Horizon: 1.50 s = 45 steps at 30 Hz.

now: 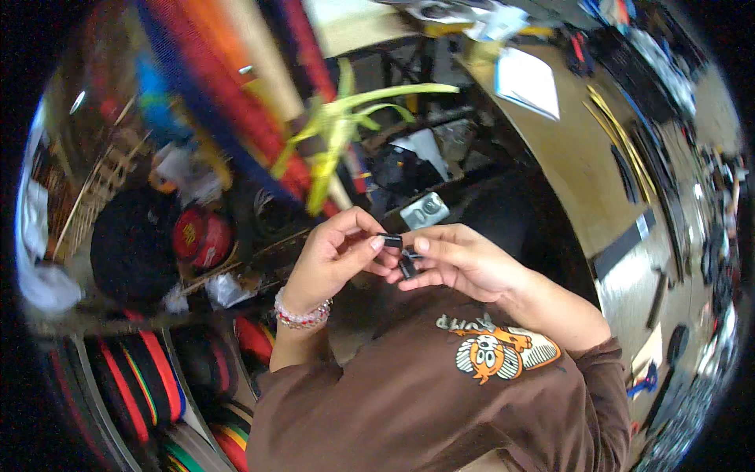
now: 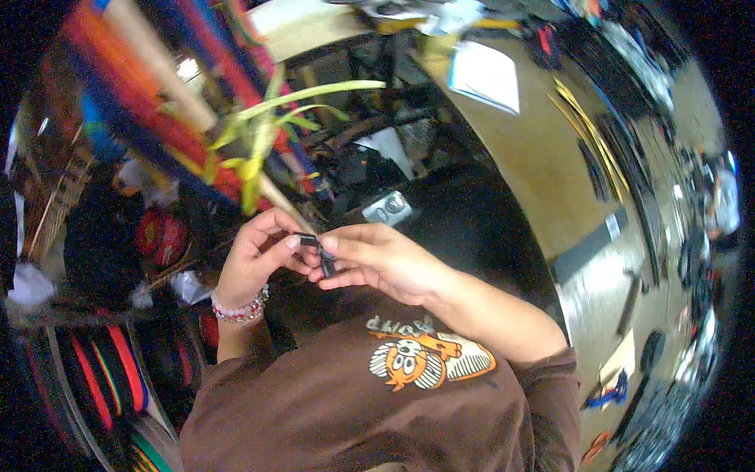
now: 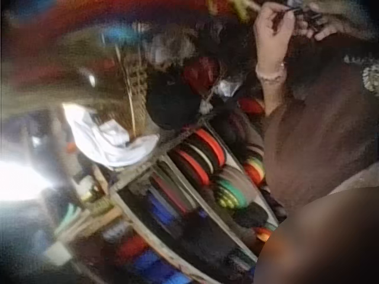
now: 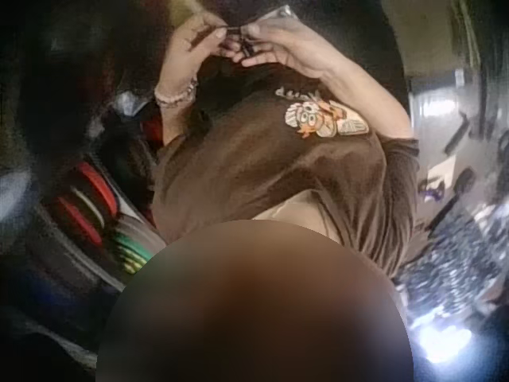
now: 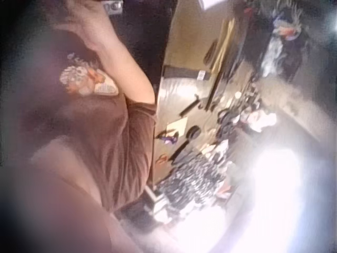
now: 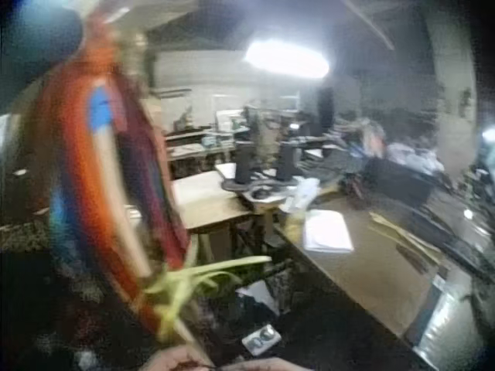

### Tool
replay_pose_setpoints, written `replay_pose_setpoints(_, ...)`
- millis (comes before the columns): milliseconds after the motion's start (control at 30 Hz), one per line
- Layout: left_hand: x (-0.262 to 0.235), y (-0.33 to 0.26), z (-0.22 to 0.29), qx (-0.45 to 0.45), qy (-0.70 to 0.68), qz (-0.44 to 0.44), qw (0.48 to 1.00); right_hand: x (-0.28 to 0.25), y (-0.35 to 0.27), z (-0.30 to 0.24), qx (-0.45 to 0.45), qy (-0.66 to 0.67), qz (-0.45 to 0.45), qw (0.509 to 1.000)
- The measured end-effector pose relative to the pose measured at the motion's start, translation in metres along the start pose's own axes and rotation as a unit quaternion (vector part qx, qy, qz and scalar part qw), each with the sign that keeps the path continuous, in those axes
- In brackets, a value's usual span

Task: The person measures and marks a black strap using a yellow ruler, then cuts it with a hammer. They retrieve small white labels from a plastic bag and attach them to the strap pieces using a hot glue gun. The person also handles a roll of black material and places it on the table.

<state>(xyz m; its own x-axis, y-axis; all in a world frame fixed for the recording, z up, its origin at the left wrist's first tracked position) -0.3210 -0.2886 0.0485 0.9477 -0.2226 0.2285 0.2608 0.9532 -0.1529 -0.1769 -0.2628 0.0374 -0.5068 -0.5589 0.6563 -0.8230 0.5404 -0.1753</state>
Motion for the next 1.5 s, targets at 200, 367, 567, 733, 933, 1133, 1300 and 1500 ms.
replay_pose_setpoints(200,0.122,0.08,-0.007,-0.051,0.011,-0.152,0.987,-0.073,-0.12,-0.05,-0.189,-0.117,0.229,0.948)
replay_pose_setpoints(367,0.23,0.138,-0.02,-0.049,0.042,-0.296,0.953,-0.105,-0.21,-0.073,-0.309,-0.213,0.41,0.831)
replay_pose_setpoints(567,0.327,0.187,-0.036,-0.059,0.107,-0.353,0.927,-0.142,-0.293,-0.077,-0.353,-0.17,0.576,0.717)
replay_pose_setpoints(733,0.372,0.212,-0.055,-0.183,0.076,-0.412,0.89,-0.14,-0.341,-0.091,-0.306,-0.427,0.711,0.468)
replay_pose_setpoints(933,0.389,0.212,-0.075,-0.21,0.07,-0.454,0.863,-0.144,-0.325,-0.101,-0.272,-0.542,0.708,0.361)
replay_pose_setpoints(1133,0.363,0.259,-0.073,-0.067,0.223,-0.4,0.886,-0.196,-0.343,-0.093,-0.313,-0.299,0.738,0.517)
replay_pose_setpoints(1300,0.33,0.263,-0.058,0.016,0.103,-0.285,0.953,-0.21,-0.302,-0.085,-0.443,0.114,0.544,0.704)
replay_pose_setpoints(1500,0.247,0.175,-0.083,-0.323,-0.508,-0.221,0.767,-0.11,-0.168,-0.104,-0.357,-0.655,0.475,0.466)
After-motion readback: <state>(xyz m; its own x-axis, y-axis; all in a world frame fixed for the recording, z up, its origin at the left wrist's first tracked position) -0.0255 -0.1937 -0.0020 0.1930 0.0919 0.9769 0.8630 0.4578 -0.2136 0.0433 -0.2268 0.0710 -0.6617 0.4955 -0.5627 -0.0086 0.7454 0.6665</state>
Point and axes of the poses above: each hand's wrist, its own y-axis towards the middle knuckle, its own x-axis out of the palm, z = x × y, the point moved 6 cm from there along y, towards the middle knuckle, and after that the axes turned 5 degrees about -x, right-handed, at the moved point
